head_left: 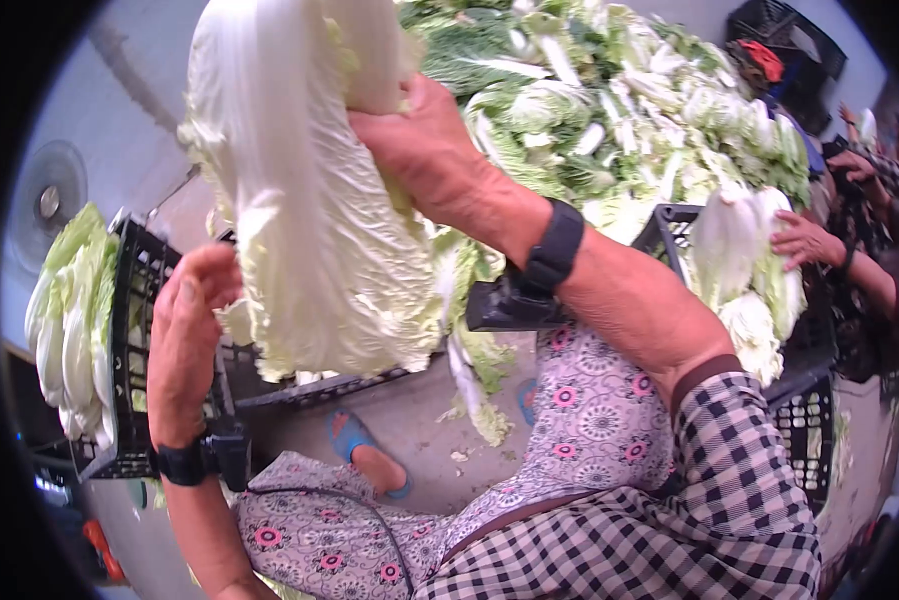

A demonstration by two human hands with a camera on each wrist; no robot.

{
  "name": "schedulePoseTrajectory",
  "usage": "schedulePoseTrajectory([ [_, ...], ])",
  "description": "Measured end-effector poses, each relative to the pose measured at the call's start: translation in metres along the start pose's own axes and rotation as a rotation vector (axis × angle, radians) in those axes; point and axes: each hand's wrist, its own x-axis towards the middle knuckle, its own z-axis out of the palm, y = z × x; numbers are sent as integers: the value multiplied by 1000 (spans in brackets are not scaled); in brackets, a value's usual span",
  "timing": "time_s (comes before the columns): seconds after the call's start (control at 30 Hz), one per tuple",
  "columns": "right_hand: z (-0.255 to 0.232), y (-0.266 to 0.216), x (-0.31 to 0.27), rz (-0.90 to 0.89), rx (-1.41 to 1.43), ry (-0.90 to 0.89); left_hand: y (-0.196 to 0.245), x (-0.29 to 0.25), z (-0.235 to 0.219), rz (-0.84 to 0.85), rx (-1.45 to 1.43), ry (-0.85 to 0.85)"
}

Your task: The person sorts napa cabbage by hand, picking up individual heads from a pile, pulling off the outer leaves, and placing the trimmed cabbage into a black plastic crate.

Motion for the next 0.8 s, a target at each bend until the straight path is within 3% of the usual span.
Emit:
schedulePoseTrajectory([
  [0.07, -9, -10, 6, -61, 160, 38, -4, -14, 5, -159, -133, 9],
  [0.17, -32, -25, 26, -142, 227, 110, -13, -23, -5, -194, -257, -63],
  [0.2, -43, -30, 29, -249, 222, 36, -15, -25, -6, -199, -280, -53],
  [0.27, -75, -48, 36, -192, 145, 49, -19, -28, -10, -203, -287, -38],
  [0.4, -137, -87, 54, -301, 123, 13, -20, -34, -12, -212, -275, -12],
  [0.47, -165, -105, 59, -366, -27, 109, -25, -36, -16, -216, -255, -21],
  [0.57, -198, -151, 26, -311, -390, 281, -27, -40, -18, -225, -249, -30],
  [0.8, -293, -215, -82, -237, -769, 516, -16, -40, -11, -227, -225, -73],
])
